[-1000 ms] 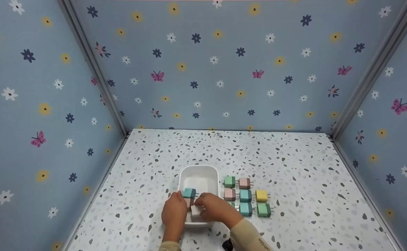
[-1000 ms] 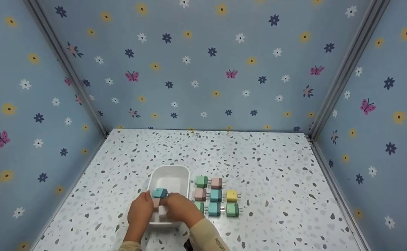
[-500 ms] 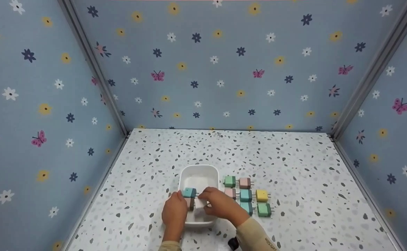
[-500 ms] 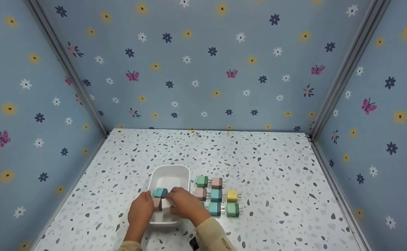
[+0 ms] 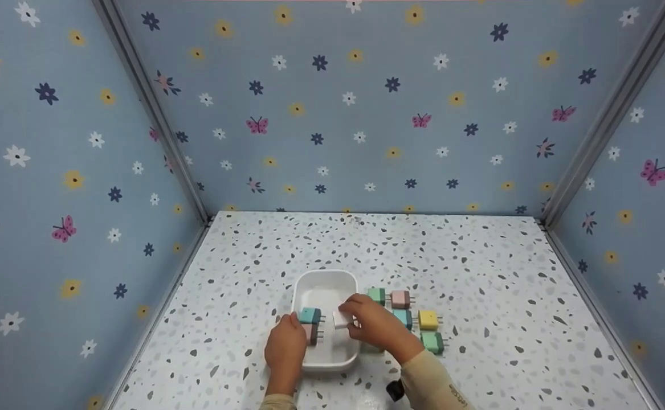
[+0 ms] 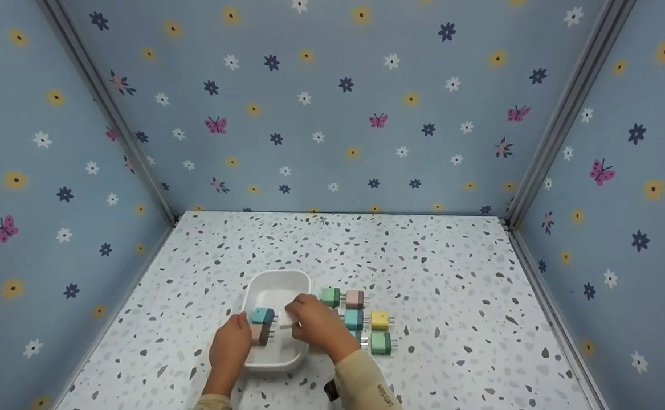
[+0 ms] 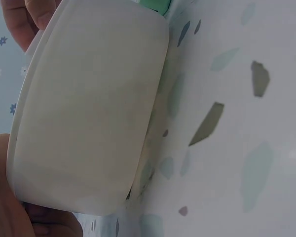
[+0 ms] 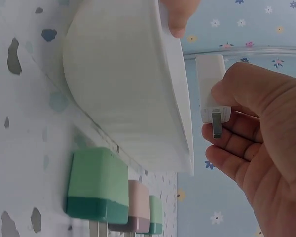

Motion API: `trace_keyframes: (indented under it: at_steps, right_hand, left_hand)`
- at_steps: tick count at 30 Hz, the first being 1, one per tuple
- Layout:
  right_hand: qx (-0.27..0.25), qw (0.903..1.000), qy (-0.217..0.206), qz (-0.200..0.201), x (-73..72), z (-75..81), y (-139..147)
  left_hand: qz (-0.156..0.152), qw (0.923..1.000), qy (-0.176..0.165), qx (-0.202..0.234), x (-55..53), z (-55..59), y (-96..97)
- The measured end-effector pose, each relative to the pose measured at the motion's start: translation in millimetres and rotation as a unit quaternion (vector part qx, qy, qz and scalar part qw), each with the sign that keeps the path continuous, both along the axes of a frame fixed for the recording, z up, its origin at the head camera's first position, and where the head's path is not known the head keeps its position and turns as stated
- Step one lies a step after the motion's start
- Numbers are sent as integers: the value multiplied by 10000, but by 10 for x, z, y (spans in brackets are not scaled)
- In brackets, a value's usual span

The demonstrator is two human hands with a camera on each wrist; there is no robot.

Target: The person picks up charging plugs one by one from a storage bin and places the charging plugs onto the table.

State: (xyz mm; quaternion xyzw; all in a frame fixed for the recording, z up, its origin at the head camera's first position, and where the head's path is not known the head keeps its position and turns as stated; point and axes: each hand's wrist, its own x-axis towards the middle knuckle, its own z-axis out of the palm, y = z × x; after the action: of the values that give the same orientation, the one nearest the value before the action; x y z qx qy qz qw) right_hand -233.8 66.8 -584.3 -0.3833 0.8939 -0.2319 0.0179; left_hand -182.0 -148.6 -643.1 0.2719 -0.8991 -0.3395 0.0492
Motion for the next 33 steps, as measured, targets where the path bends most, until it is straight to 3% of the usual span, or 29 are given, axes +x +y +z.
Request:
trace_keyframes:
  at_steps: [20, 33]
  right_hand:
    - [-423, 9985, 167, -295, -157, -17, 379]
    - [-608, 9962, -312, -548, -210, -80, 565]
  left_hand:
    - [-76, 9994, -163, -292, -21, 16, 14]
    - [-99, 9994, -206, -254, -19, 17, 5]
